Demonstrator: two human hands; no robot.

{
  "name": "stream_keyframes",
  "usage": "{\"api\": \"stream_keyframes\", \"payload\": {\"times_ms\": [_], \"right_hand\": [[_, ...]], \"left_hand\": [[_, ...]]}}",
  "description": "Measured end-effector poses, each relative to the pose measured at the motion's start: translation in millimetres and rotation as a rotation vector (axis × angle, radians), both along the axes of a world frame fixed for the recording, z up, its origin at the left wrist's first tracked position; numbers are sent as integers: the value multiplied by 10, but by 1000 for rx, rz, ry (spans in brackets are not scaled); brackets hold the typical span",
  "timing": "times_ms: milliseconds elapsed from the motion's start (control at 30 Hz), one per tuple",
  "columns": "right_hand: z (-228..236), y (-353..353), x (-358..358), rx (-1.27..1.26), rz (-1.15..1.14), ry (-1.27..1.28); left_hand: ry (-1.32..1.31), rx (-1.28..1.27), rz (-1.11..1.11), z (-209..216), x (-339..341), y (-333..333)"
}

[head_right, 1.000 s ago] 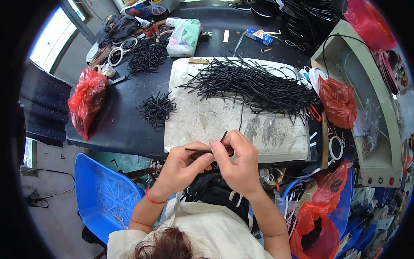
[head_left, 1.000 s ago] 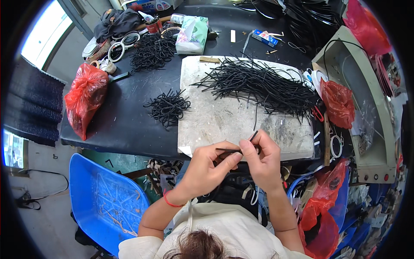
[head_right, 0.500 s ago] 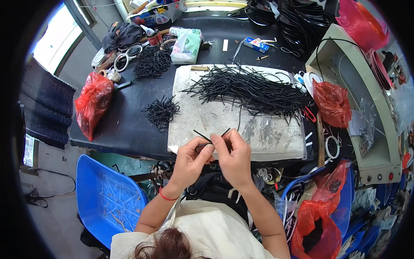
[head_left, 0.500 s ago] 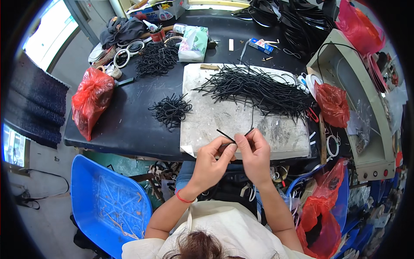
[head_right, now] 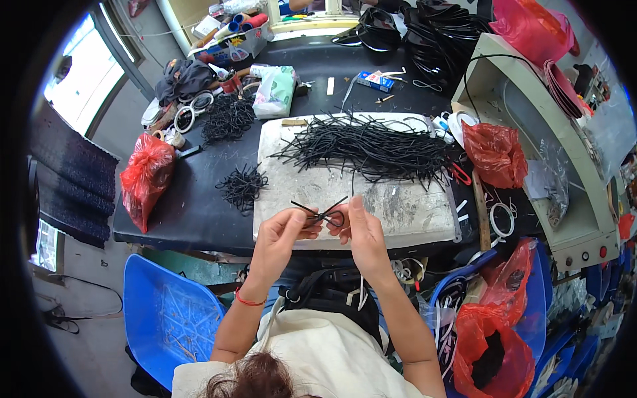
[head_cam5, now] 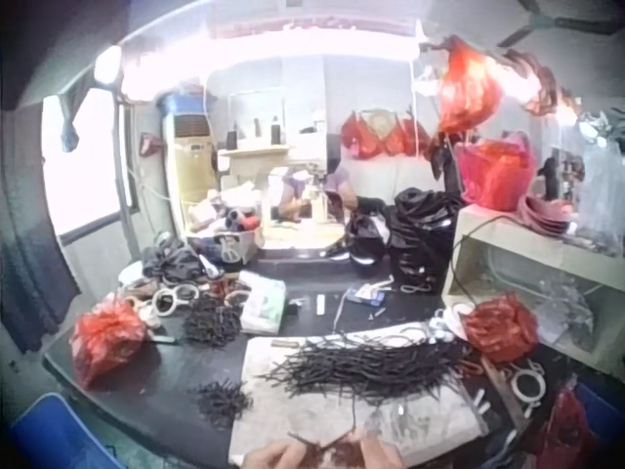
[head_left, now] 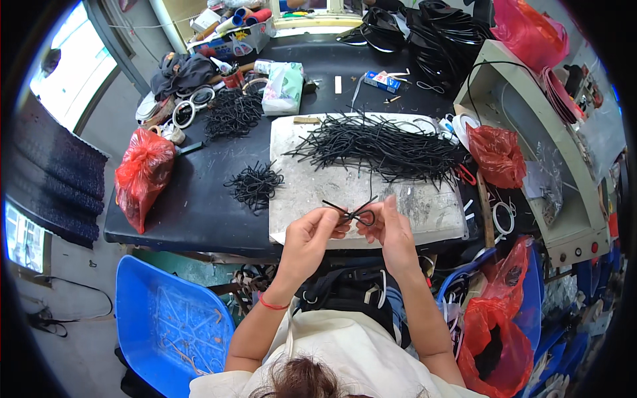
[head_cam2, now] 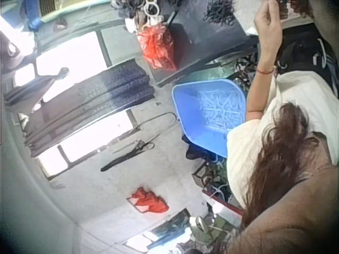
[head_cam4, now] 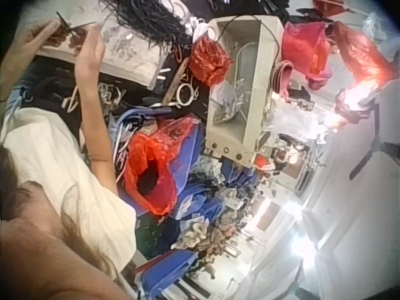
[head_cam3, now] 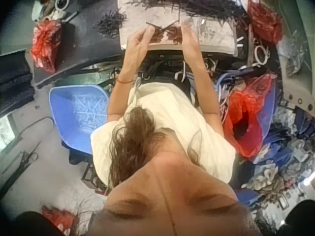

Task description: The person sits at a cluttered workbench and repeatedly ties small black cords into loops by hand. They pick up individual cords from a large pile, form a loop, and secure it, placing the finished items into a separate pile on the table.

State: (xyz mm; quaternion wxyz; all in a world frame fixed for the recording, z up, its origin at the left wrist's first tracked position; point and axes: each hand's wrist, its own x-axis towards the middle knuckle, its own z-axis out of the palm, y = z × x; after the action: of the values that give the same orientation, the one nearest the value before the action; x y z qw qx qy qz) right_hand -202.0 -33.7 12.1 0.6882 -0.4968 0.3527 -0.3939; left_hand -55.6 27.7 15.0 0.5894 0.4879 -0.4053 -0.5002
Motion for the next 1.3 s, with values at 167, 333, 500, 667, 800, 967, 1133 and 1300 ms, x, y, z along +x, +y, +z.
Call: {"api": "stream_keyframes", "payload": {"times_ms": [167, 333, 500, 667, 800, 967, 1133, 1300], "right_hand": [[3, 14, -10, 5, 10, 31], [27, 16, 30, -27, 80, 54], [-21, -41, 10, -115, 161, 95], [-194, -120, 0, -333, 179, 220], [-180, -167, 24, -37, 217, 135], [-206, -306, 40, 92, 221, 142], [-284, -342, 87, 108, 186, 179], [-233, -347, 174, 95, 187, 244]], "left_hand": [[234, 121, -11, 195, 53, 7], [32, 64, 88, 34, -3, 24], [107, 182, 53, 25, 45, -9], [-369, 191, 93, 47, -27, -61], [-45, 205, 38, -99, 133, -154], [141, 242, 3, -101, 292, -208], [266, 279, -43, -166, 409, -287], [-97, 227, -7, -270, 403, -242]]}}
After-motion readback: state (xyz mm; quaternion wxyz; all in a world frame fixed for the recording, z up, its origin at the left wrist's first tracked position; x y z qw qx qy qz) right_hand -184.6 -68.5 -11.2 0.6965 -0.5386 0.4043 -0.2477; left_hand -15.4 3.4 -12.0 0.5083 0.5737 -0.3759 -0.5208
